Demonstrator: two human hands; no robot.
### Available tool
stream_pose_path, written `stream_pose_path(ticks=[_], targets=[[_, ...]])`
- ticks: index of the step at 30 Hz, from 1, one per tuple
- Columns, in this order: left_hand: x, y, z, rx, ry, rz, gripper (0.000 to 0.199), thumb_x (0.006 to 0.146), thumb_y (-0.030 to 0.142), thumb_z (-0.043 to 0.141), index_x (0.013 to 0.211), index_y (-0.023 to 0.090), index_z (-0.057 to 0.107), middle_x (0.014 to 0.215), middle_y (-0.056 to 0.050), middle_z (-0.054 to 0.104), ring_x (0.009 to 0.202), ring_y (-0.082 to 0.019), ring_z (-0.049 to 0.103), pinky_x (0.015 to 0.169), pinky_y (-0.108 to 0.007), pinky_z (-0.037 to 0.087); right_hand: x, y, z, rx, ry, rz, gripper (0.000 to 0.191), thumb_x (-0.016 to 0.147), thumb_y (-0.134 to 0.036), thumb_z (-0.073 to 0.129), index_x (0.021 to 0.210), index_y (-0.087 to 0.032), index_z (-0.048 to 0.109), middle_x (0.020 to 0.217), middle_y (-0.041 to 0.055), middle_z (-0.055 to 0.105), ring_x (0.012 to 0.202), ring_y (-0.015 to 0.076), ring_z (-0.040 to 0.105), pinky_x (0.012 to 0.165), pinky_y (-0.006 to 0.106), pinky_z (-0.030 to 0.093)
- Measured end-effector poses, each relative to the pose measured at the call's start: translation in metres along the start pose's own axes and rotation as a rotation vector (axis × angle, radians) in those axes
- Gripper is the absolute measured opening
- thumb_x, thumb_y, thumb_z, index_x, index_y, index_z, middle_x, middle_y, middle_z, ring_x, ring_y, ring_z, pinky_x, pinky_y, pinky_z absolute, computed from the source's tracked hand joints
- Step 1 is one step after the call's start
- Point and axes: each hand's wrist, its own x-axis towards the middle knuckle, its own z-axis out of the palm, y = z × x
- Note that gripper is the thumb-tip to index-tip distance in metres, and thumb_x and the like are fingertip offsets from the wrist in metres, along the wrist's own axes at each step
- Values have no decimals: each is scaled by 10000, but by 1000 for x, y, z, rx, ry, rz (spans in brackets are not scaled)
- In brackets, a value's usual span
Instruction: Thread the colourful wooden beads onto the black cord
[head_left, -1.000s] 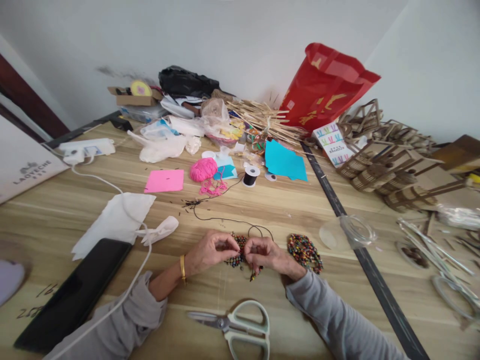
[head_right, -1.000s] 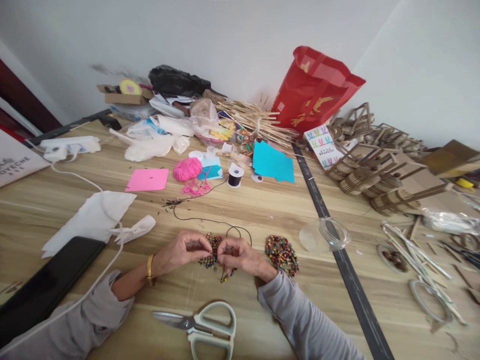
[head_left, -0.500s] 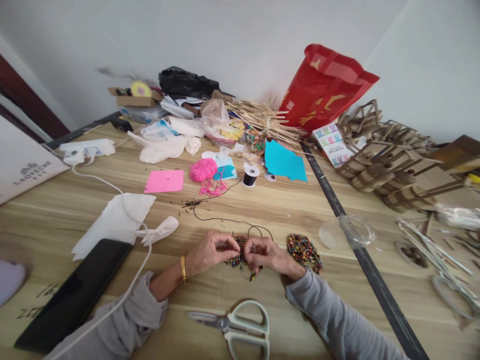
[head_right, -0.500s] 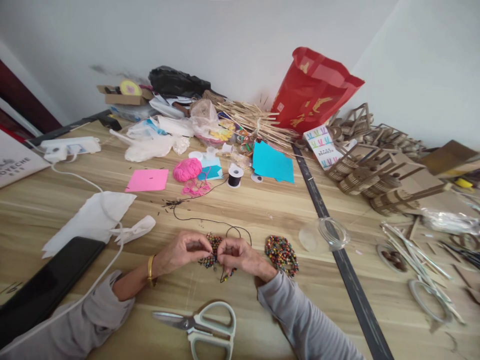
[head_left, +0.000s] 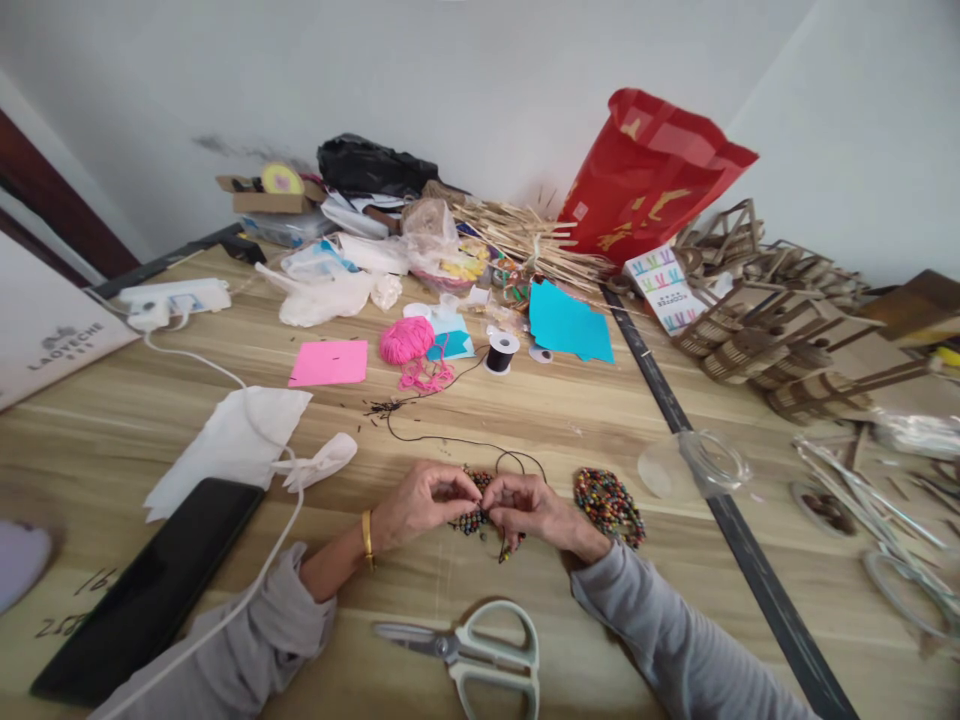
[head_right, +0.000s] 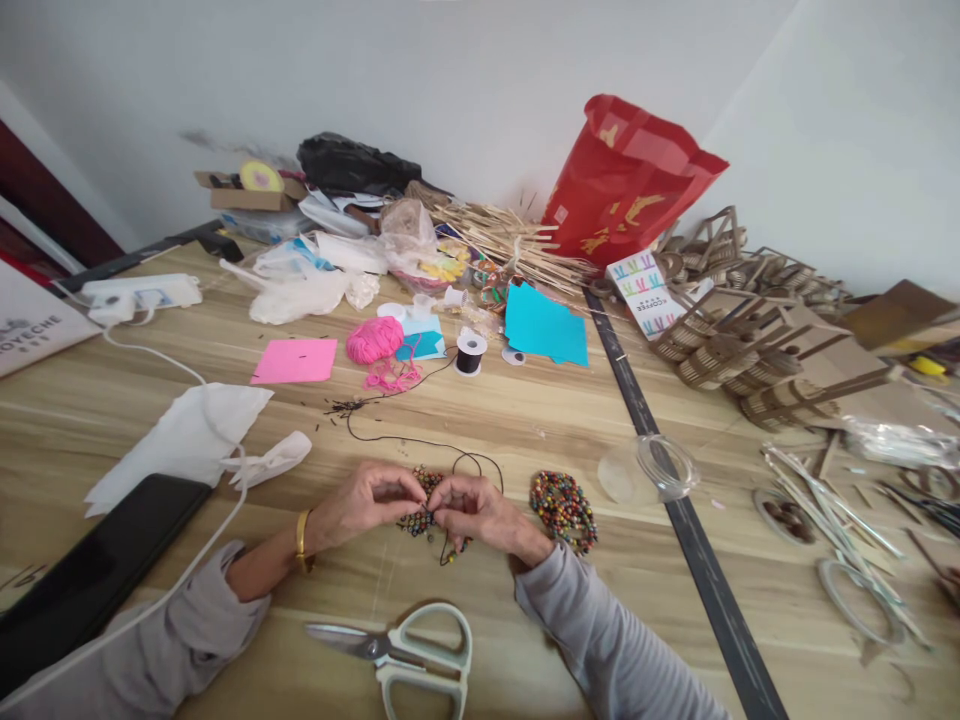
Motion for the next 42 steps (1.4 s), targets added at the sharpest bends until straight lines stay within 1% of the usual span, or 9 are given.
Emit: stream_pose_path(ticks=[7, 14, 17, 21, 25, 30, 33, 39, 42], targets=[[2, 3, 3, 5, -10, -41, 131, 696, 212, 655, 757, 100, 685, 727, -52, 675, 653, -133, 601, 629, -229, 477, 0, 0, 5, -45, 54, -31, 394, 741, -484, 699, 808, -125, 552, 535, -65, 509, 395, 30, 475, 415, 141, 437], [3, 6, 4, 48, 20, -31, 124, 706, 221, 634, 756, 109, 653, 705, -44, 640, 646, -138, 577, 630, -240, 464, -1, -1, 3, -20, 51, -63, 399, 777, -510, 659, 806, -137, 521, 537, -59, 515, 411, 44, 495, 416, 148, 446], [4, 5, 4, 48, 41, 5, 106, 714, 214, 623, 750, 117, 643, 718, -42, 622, 663, -137, 567, 624, -234, 451, 0, -2, 1, 25, 73, -76, 393, 781, -505, 659, 809, -136, 526, 640, -21, 577, 439, 40, 509, 407, 142, 448], [6, 3, 4, 30, 66, 57, 99, 716, 207, 622, 749, 117, 648, 751, -52, 616, 703, -146, 569, 639, -242, 453, 1, -2, -1, 96, 61, -111, 377, 775, -473, 680, 800, -124, 538, 771, 26, 642, 413, 13, 488, 363, 116, 391], [7, -1, 4, -24, 78, 61, 97, 709, 200, 635, 752, 114, 652, 748, -47, 613, 682, -136, 564, 620, -234, 442, 3, -1, -3, 127, 55, -106, 356, 741, -422, 730, 789, -110, 566, 730, 19, 649, 394, 9, 480, 353, 111, 378], [9, -4, 5, -83, 81, 56, 94, 714, 201, 652, 757, 118, 651, 742, -33, 615, 673, -125, 565, 623, -225, 443, 5, 2, -3, 169, 77, -83, 358, 695, -376, 774, 884, -122, 607, 711, 2, 661, 443, 40, 552, 405, 136, 454], [10, -5, 4, -87, 85, 53, 96, 725, 211, 657, 761, 122, 651, 735, -31, 621, 679, -126, 567, 625, -223, 448, 5, 3, -3, 161, 85, -74, 355, 687, -377, 776, 886, -119, 634, 698, 4, 663, 477, 54, 581, 449, 152, 484], [10, -5, 5, -93, 105, 38, 89, 696, 201, 677, 731, 123, 652, 726, -31, 628, 679, -132, 586, 636, -228, 466, 6, 6, 1, 101, 154, -105, 346, 707, -424, 747, 832, -119, 643, 606, -15, 614, 457, 55, 547, 456, 161, 469], [10, -3, 5, -102, 118, 9, 94, 675, 196, 691, 720, 121, 656, 731, -35, 631, 691, -138, 593, 658, -236, 472, 4, 7, 6, 27, 176, -142, 350, 747, -457, 702, 827, -124, 631, 567, -31, 553, 450, 55, 495, 436, 159, 425]])
